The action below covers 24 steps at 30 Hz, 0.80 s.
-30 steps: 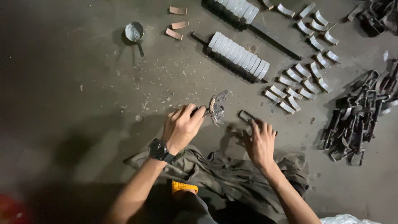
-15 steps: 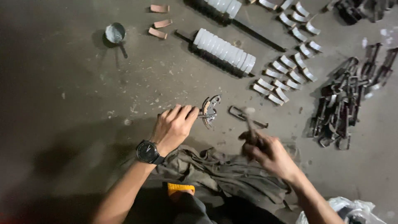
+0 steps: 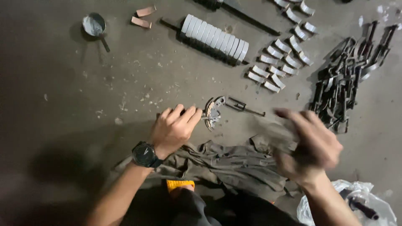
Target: Assembling small metal linkages and mechanical components on a workshop floor.
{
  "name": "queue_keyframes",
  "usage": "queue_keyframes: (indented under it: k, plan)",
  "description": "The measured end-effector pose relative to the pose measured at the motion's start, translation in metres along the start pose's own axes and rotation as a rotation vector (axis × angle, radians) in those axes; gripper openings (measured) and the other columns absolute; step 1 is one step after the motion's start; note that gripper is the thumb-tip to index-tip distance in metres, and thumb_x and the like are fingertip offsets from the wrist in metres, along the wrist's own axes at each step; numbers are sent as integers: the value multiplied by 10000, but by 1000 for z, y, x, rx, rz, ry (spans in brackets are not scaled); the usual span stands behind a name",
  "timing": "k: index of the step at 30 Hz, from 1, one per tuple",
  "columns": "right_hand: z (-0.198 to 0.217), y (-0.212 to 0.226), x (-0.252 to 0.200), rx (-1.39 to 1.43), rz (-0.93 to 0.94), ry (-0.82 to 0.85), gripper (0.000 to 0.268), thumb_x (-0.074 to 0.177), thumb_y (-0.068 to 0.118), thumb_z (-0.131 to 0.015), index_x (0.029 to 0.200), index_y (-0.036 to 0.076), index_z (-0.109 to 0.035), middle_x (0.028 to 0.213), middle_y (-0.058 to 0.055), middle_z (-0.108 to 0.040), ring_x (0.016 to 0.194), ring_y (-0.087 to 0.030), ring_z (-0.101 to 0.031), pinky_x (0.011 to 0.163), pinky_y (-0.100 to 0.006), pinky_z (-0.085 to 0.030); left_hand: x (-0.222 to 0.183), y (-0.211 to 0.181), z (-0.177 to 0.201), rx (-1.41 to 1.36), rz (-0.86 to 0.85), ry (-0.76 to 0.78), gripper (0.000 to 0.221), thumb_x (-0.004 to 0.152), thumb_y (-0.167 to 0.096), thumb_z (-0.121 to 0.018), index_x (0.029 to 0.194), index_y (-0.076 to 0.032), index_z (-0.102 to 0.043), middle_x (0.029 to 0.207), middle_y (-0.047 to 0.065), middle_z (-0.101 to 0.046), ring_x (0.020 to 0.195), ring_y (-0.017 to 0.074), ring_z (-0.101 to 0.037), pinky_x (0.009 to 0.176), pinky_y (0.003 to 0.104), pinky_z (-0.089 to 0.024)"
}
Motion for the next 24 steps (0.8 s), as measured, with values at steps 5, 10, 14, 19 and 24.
queue_keyframes:
  k: [5, 10, 14, 19, 24]
  plan:
    - [-44, -40, -45, 38, -73, 89, 392, 800, 7, -658, 1188, 1, -712, 809, -123, -671, 660, -217, -642, 583, -354, -544, 2, 1, -3, 13, -14, 5, 300, 864, -49, -655, 1152, 7, -714, 1105, 118, -724, 879, 262, -650, 616, 367, -513]
    - [-86, -65, -108, 141, -502, 83, 337, 819, -9, -628, 1146, 27, -702, 773, -127, -618, 624, -193, -661, 596, -361, -531, -6, 0, -15, -22, 36, -31, 347, 802, -57, -656, 1142, -26, -718, 1112, 89, -727, 893, 265, -664, 634, 385, -533]
    - [-133, -109, -187, 12, -630, 324, 307, 844, 140, -789, 1103, 28, -668, 885, -156, -667, 742, -275, -666, 689, -383, -561, -5, 3, -33, -317, 466, -142, 202, 946, -99, -684, 1128, -16, -712, 1006, 77, -722, 786, 247, -674, 659, 381, -547]
    - [-119, -43, -101, -121, -202, 339, 675, 719, 260, -819, 1278, -46, -597, 1123, -271, -691, 958, -392, -671, 777, -457, -538, -25, -12, -99, -1205, 1033, -293, 248, 1024, -181, -585, 1167, -25, -714, 877, 18, -759, 733, 148, -740, 609, 298, -585]
    - [-140, -30, -65, 634, -613, 488, 537, 860, 239, -770, 1250, -45, -534, 954, -70, -699, 781, -158, -642, 644, -336, -544, 10, -42, -101, -1277, 894, -555, 260, 1076, -152, -603, 1228, 31, -707, 1095, 43, -784, 982, 87, -713, 850, 230, -566]
Point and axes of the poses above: each hand's wrist, its own x-axis towards the middle knuckle, its own z-axis out of the back of the hand, y = z × x, the point moved 1 cm from there along x, towards the middle knuckle
